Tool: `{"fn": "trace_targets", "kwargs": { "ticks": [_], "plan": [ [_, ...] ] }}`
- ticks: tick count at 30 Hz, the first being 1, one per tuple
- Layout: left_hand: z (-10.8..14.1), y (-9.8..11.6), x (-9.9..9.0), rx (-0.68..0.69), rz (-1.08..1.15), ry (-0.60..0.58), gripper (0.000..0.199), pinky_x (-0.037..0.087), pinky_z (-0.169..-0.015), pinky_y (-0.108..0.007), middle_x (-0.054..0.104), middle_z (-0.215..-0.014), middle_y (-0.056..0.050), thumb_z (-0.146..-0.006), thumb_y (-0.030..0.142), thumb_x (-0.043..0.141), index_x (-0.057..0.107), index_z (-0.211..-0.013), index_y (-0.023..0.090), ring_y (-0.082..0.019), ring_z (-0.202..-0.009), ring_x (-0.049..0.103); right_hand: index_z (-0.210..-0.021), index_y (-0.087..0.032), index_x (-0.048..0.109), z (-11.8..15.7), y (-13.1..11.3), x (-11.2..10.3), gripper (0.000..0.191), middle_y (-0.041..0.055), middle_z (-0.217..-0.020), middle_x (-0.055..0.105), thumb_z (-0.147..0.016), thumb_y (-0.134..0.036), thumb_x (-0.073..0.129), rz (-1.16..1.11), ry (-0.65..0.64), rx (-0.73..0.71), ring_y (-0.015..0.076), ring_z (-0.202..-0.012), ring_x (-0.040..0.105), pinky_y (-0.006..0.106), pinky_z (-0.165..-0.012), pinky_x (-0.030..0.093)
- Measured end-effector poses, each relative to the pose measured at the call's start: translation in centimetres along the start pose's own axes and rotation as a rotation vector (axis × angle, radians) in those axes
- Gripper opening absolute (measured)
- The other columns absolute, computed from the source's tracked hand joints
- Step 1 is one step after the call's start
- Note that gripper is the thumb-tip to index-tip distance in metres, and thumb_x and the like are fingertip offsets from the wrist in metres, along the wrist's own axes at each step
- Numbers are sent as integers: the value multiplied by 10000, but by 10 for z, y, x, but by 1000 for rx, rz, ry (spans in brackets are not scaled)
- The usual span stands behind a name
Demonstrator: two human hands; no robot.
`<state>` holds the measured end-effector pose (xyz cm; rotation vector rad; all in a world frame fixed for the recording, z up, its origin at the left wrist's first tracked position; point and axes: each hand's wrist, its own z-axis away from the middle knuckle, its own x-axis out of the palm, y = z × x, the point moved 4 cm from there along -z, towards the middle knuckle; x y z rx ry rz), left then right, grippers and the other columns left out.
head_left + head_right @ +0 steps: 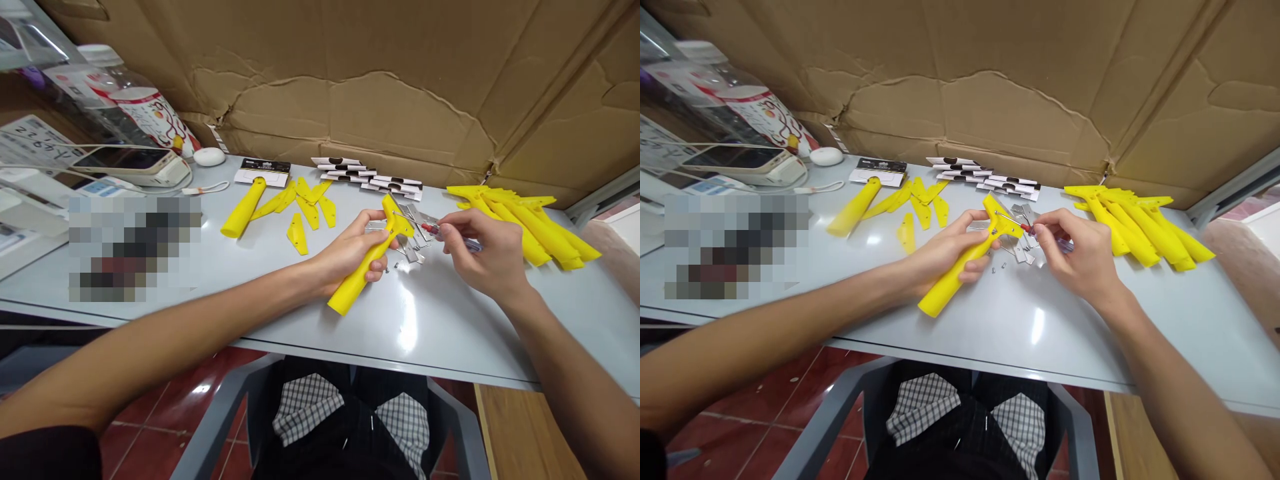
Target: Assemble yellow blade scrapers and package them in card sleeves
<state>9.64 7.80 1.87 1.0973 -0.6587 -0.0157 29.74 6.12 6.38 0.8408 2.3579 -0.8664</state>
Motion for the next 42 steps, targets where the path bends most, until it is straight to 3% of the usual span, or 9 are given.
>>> {"fn": "trace_targets", "kwargs": {
  "ticks": [6,10,16,21,23,29,36,42],
  "plan": [
    [1,-1,0,3,-17,3,286,310,-405,-189,627,-927,-23,-1008,210,545,454,-1258,314,-53,-452,470,-874,-250,682,0,-1,1,23,-7,-697,726,-868,-227,683,12,-42,-12,175,-574,663,327,-535,516],
    [1,0,1,7,-29,11,294,305,-409,-190,626,-923,-16,-1012,197,532,444,-1268,314,-51,-454,466,-935,-242,698,0,-1,3,125,12,-785,757,-816,-205,701,20,-103,-11,185,-607,674,339,-570,539],
    [-1,0,-3,27,-37,34,288,312,-417,-197,628,-946,-21,-1019,205,528,444,-1270,320,-47,-462,465,-1006,-222,754,0,1,2,120,37,-853,800,-913,-236,678,51,-69,-14,175,-630,703,317,-584,552],
    [0,-2,-2,24,-47,24,277,303,-415,-201,618,-933,-18,-1020,210,534,450,-1262,318,-47,-461,469,-941,-214,768,-1,4,0,210,0,-643,711,-998,-271,574,94,-37,19,139,-517,624,295,-520,475],
    [0,-2,-1,19,-50,20,266,302,-415,-203,616,-936,-16,-1022,212,531,447,-1251,318,-46,-457,469,-945,-214,741,-1,4,0,160,-15,-610,671,-972,-289,602,92,-46,44,134,-486,585,298,-502,448],
    [-1,0,-1,21,-54,27,262,298,-415,-203,614,-949,-12,-1028,214,517,443,-1251,328,-44,-455,465,-947,-231,623,0,5,2,136,0,-722,706,-835,-259,694,50,-69,82,158,-524,616,319,-522,491],
    [-1,-1,-4,35,-65,51,255,301,-420,-204,605,-959,-18,-1025,211,515,447,-1243,324,-47,-468,464,-927,-217,738,0,3,-1,94,27,-747,765,-916,-304,702,73,-5,42,161,-572,673,299,-536,507],
    [0,-1,-1,22,-69,43,268,296,-418,-206,606,-949,-17,-1018,214,531,452,-1251,320,-46,-463,463,-754,-205,720,-1,3,-2,269,-12,-529,608,-966,-342,625,140,-2,31,119,-448,493,300,-471,368]
  ]
}}
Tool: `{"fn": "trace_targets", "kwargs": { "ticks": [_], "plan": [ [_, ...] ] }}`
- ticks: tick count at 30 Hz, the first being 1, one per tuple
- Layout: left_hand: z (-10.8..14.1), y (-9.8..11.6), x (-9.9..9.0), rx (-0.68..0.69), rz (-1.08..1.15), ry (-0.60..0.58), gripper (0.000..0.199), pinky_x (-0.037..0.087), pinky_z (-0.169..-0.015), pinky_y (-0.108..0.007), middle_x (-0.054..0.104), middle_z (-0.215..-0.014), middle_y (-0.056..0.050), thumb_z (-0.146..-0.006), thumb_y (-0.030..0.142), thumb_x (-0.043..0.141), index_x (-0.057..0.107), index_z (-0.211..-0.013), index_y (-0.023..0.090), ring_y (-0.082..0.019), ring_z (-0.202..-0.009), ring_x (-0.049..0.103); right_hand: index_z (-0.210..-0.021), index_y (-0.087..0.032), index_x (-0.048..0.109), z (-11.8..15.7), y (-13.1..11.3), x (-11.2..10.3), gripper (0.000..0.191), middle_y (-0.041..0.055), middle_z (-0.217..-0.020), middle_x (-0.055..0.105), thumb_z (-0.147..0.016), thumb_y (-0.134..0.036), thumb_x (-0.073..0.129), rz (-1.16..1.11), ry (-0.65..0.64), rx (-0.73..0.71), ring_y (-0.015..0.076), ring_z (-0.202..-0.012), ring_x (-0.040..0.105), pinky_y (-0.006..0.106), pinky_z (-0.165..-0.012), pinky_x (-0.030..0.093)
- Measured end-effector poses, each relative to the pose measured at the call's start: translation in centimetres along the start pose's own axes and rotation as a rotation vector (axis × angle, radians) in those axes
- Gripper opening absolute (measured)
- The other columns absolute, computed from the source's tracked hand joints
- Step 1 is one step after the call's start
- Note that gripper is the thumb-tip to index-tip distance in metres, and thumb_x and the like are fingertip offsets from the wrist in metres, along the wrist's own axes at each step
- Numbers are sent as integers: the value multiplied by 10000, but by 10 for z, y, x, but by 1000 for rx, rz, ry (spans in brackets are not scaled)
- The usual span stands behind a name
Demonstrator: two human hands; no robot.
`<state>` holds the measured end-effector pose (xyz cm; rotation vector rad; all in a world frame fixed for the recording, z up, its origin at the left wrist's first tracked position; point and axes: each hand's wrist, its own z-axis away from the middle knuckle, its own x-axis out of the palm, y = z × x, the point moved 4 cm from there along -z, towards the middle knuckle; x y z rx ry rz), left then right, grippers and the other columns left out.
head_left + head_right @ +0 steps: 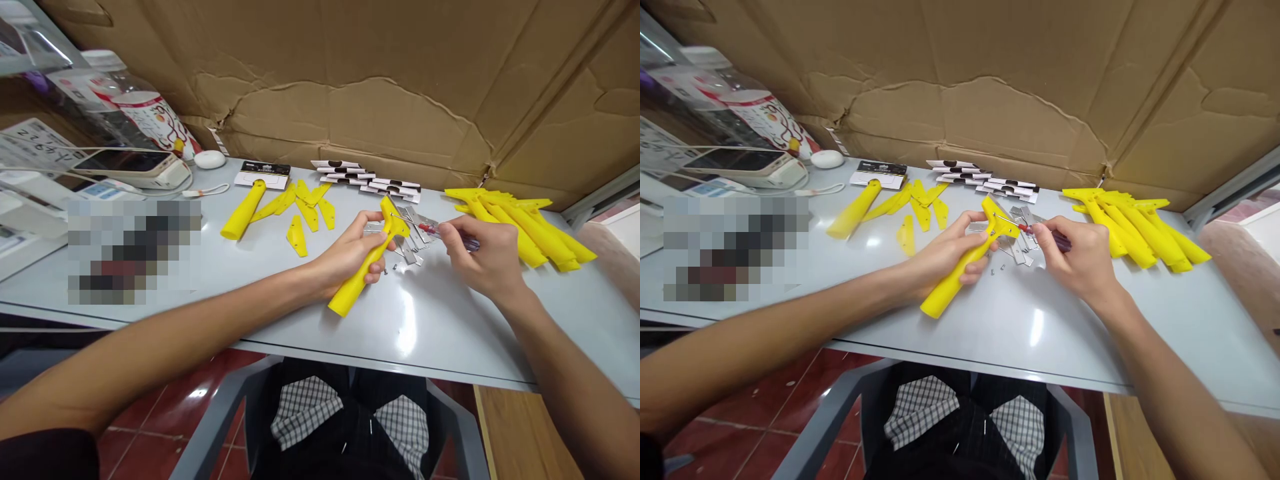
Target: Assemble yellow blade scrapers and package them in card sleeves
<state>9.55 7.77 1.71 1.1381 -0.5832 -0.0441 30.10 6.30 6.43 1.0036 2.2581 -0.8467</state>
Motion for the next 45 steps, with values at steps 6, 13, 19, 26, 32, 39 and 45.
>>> {"fn": "trace_targets", "kwargs": {
  "ticks": [6,13,19,26,32,39,45],
  "plan": [
    [0,0,1,4,8,-17,269,306,-416,-204,613,-942,-12,-1019,215,532,438,-1249,317,-47,-459,470,-952,-205,688,0,-3,1,130,-41,-611,577,-851,-285,708,-41,-35,-15,126,-494,509,297,-516,424],
    [0,1,1,6,2,1,272,304,-418,-204,616,-946,-12,-1021,202,521,443,-1254,319,-44,-458,468,-855,-228,686,1,-1,3,79,5,-677,709,-915,-279,684,-87,-19,-4,152,-536,619,307,-528,471],
    [-1,-1,0,7,10,-1,286,308,-419,-207,629,-941,-22,-1013,208,543,455,-1260,321,-50,-462,476,-858,-222,697,0,0,3,156,16,-657,708,-968,-305,625,-61,-30,25,154,-527,621,316,-533,469],
    [1,-1,2,15,1,-16,261,312,-416,-200,626,-937,-7,-1019,216,541,446,-1240,318,-46,-458,472,-938,-228,666,1,-3,3,122,4,-724,709,-834,-255,724,-79,-71,6,156,-548,613,315,-542,484],
    [0,0,1,19,0,3,268,315,-421,-203,625,-950,-15,-1023,210,529,449,-1254,319,-46,-460,473,-971,-214,727,2,-2,4,99,12,-725,733,-883,-253,703,-78,-55,-9,159,-569,641,308,-561,506],
    [1,0,1,9,-6,12,255,301,-421,-207,622,-934,-12,-1022,206,527,450,-1238,318,-50,-459,472,-866,-224,757,1,2,5,222,-3,-597,670,-983,-325,598,-17,-62,20,132,-469,534,304,-498,405],
    [1,0,0,27,-6,-3,257,312,-428,-204,628,-932,-12,-1021,217,540,453,-1242,315,-46,-462,469,-1005,-226,692,1,0,5,168,-36,-617,628,-851,-289,716,-56,-82,33,147,-498,573,307,-535,464]
  ]
}}
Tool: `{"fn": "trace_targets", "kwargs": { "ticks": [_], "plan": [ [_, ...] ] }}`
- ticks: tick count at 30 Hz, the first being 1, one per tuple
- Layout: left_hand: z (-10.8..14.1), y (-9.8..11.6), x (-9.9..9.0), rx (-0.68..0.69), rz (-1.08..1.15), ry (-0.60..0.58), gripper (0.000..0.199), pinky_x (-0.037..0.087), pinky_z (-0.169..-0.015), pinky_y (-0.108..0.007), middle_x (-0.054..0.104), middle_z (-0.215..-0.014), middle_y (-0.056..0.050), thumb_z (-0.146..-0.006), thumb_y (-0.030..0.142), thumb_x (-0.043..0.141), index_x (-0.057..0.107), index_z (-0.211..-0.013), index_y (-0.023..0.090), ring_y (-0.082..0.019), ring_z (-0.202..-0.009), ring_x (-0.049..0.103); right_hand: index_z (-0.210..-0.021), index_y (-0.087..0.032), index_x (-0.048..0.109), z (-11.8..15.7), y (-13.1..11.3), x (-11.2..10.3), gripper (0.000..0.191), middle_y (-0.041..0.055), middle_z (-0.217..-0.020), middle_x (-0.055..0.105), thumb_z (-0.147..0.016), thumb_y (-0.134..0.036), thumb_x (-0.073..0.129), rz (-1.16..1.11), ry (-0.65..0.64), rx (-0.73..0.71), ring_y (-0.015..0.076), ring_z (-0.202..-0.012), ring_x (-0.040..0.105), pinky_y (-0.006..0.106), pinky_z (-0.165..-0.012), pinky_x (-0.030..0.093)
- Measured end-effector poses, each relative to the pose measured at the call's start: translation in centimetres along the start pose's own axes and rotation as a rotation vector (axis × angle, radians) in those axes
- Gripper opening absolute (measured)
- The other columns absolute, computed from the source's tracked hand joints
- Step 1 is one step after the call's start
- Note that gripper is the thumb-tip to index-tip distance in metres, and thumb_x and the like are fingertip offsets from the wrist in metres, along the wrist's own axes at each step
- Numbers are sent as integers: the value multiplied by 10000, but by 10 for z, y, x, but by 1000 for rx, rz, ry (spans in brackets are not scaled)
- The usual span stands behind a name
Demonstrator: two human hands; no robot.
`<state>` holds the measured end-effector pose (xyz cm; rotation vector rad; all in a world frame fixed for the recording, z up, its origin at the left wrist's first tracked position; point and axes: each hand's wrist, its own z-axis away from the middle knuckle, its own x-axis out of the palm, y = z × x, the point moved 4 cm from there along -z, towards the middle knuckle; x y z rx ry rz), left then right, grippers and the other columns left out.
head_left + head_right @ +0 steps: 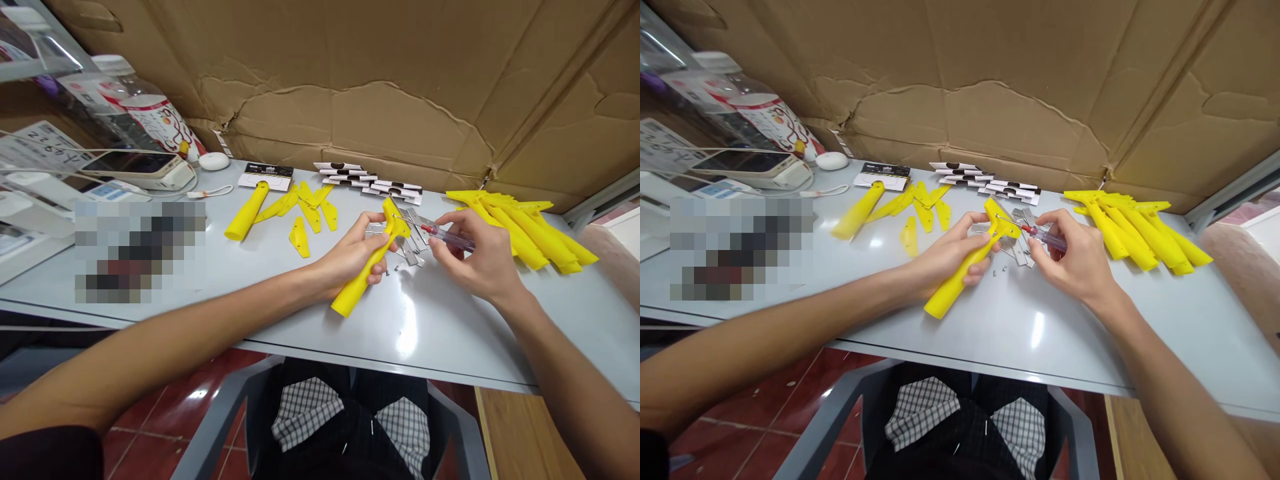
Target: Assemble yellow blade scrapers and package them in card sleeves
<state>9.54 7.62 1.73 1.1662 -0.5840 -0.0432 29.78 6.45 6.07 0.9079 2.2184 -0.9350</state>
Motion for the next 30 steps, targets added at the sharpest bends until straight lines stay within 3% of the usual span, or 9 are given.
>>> {"fn": "trace_targets", "kwargs": {
  "ticks": [7,12,14,17,20,25,30],
  "plan": [
    [0,2,0,15,-40,14,261,317,-427,-207,619,-952,-13,-1022,208,518,444,-1244,324,-49,-468,467,-903,-231,740,0,0,-3,106,24,-726,754,-930,-312,677,-4,45,-5,170,-559,652,322,-547,502],
    [1,1,1,17,-80,9,242,328,-429,-205,616,-970,-14,-1024,213,523,447,-1225,324,-45,-469,462,-810,-223,723,-1,0,-5,191,-5,-582,652,-942,-339,648,49,61,0,141,-470,546,314,-492,413],
    [1,1,1,27,-75,6,242,332,-432,-204,615,-959,-14,-1026,219,528,443,-1228,321,-44,-469,460,-884,-222,700,-1,0,-5,108,-27,-588,619,-886,-330,690,17,48,14,138,-468,537,311,-493,427],
    [1,0,1,31,-70,4,237,333,-430,-204,615,-958,-13,-1027,223,529,440,-1224,319,-43,-466,455,-920,-220,651,-1,-2,-5,138,-15,-685,658,-820,-288,718,-37,43,9,159,-529,602,322,-527,484],
    [0,0,0,25,-66,10,249,333,-431,-205,617,-974,-13,-1025,214,524,438,-1228,328,-45,-471,461,-867,-226,671,0,-2,-5,72,12,-713,714,-864,-290,703,-32,71,0,171,-554,633,328,-538,493],
    [0,0,1,14,-79,10,239,328,-429,-209,613,-979,-16,-1023,211,515,448,-1222,324,-45,-470,456,-781,-228,705,0,0,-6,220,-14,-544,620,-952,-352,643,33,99,5,131,-443,504,315,-478,390],
    [1,0,1,25,-70,0,247,336,-433,-206,615,-967,-14,-1021,216,527,438,-1225,323,-46,-472,461,-887,-226,625,-1,-1,-7,131,-46,-602,556,-817,-292,714,-17,61,20,131,-477,498,309,-489,399]
  ]
}}
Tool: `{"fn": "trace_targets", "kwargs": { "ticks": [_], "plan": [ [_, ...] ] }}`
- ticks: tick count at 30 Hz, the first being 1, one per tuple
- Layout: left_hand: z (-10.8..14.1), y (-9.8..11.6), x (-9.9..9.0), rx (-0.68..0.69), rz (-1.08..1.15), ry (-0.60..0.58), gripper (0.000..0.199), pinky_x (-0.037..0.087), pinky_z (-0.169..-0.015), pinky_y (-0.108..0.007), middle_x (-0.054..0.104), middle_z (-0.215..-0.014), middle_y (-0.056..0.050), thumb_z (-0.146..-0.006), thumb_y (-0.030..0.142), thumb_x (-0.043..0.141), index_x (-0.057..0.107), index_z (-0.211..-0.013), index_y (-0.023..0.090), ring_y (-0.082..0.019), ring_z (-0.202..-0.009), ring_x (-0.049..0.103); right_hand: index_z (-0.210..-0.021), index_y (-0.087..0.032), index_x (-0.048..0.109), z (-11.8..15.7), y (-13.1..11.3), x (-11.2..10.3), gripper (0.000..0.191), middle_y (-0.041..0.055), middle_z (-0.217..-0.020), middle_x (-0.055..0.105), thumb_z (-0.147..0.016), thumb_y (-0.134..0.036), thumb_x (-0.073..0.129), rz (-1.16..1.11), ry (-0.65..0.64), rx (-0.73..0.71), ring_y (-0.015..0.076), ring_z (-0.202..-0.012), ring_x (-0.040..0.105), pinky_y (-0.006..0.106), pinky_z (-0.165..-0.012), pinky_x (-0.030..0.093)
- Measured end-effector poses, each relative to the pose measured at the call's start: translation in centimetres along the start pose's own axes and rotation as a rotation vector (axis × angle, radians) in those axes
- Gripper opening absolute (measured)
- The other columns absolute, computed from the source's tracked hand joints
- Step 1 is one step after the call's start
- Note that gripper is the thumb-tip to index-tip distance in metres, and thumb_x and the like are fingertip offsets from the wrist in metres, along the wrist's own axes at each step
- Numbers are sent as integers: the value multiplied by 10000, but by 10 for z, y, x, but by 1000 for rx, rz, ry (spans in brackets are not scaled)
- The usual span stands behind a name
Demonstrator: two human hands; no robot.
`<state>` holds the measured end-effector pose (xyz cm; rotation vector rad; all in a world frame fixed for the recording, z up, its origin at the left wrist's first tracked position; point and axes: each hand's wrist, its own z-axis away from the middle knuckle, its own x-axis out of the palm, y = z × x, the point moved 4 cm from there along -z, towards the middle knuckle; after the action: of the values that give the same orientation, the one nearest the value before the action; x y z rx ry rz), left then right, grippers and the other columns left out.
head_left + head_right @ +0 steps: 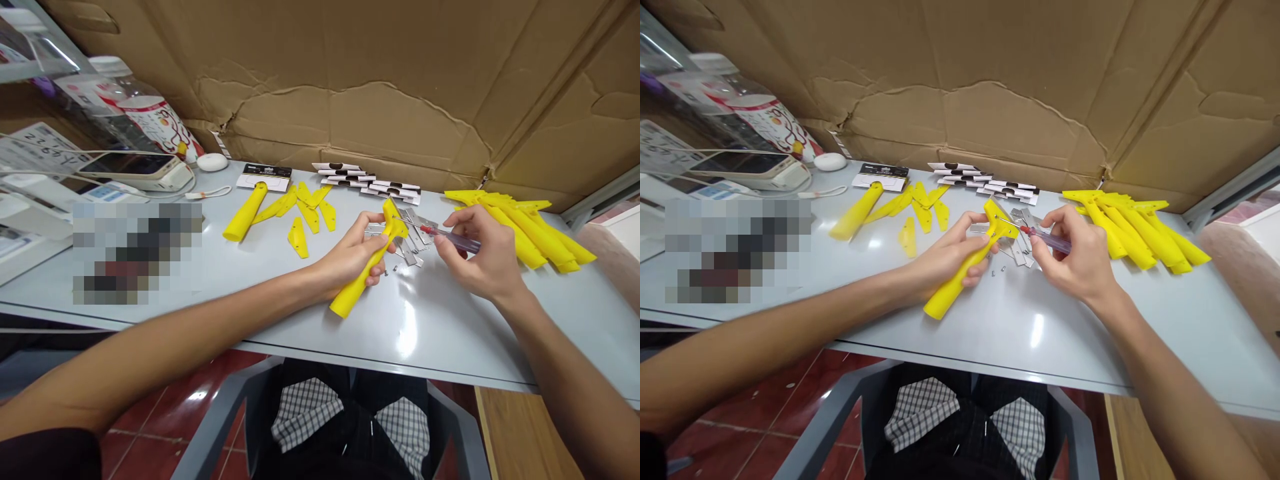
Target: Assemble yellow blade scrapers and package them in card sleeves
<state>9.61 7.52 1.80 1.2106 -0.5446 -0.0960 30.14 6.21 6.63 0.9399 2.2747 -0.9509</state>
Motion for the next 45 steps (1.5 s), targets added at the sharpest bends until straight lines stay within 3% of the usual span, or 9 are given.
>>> {"fn": "trace_targets", "kwargs": {
  "ticks": [5,10,16,21,26,30,32,36,45],
  "plan": [
    [-2,0,-2,-16,11,28,257,325,-426,-207,615,-970,-18,-1022,209,518,440,-1238,325,-49,-471,467,-873,-220,651,1,-1,1,84,-2,-667,676,-857,-277,711,-22,7,-13,153,-524,600,310,-514,453],
    [-1,0,-1,-30,11,26,250,318,-420,-206,610,-969,-16,-1021,201,507,439,-1228,324,-49,-468,464,-827,-217,704,0,1,1,175,-11,-579,643,-949,-329,647,23,44,-21,140,-479,577,304,-506,436],
    [0,-1,0,-24,24,18,249,318,-421,-211,606,-975,-12,-1025,211,511,437,-1232,327,-46,-467,461,-926,-212,670,0,-2,0,131,-8,-691,669,-831,-287,719,-9,5,-31,157,-539,608,306,-533,471],
    [-2,-1,-1,-27,20,42,246,302,-421,-214,606,-969,-18,-1023,205,505,445,-1231,323,-48,-471,461,-875,-208,711,0,0,2,107,22,-715,724,-918,-300,680,22,18,-43,154,-557,618,302,-551,469],
    [-1,-2,0,-23,-2,31,238,317,-422,-221,612,-978,-18,-1026,207,502,437,-1222,325,-52,-470,462,-695,-214,636,-1,3,1,334,-27,-509,508,-1000,-317,547,104,-15,-54,116,-454,437,303,-490,336],
    [-1,0,-1,1,-9,37,240,320,-422,-220,609,-968,-19,-1025,208,502,444,-1230,320,-51,-471,462,-884,-198,670,0,2,2,109,-37,-586,552,-899,-306,666,35,-51,3,122,-482,493,298,-515,396],
    [-1,0,-1,2,-12,38,244,323,-421,-220,610,-971,-18,-1025,209,504,444,-1233,322,-50,-469,460,-972,-190,677,1,1,4,158,-17,-678,635,-844,-275,714,0,-69,3,135,-531,567,300,-554,455],
    [-3,-2,-3,-11,-15,44,248,330,-417,-216,616,-990,-16,-1023,212,512,443,-1230,330,-49,-471,465,-946,-200,716,1,2,7,95,21,-747,721,-895,-273,684,13,-84,-11,156,-590,629,310,-594,498],
    [-3,-6,-2,-39,-37,53,232,341,-410,-212,623,-972,-16,-1025,239,536,450,-1222,329,-50,-473,463,-923,-182,761,1,2,4,239,32,-698,717,-996,-342,600,62,-92,-3,137,-556,595,295,-568,458]
  ]
}}
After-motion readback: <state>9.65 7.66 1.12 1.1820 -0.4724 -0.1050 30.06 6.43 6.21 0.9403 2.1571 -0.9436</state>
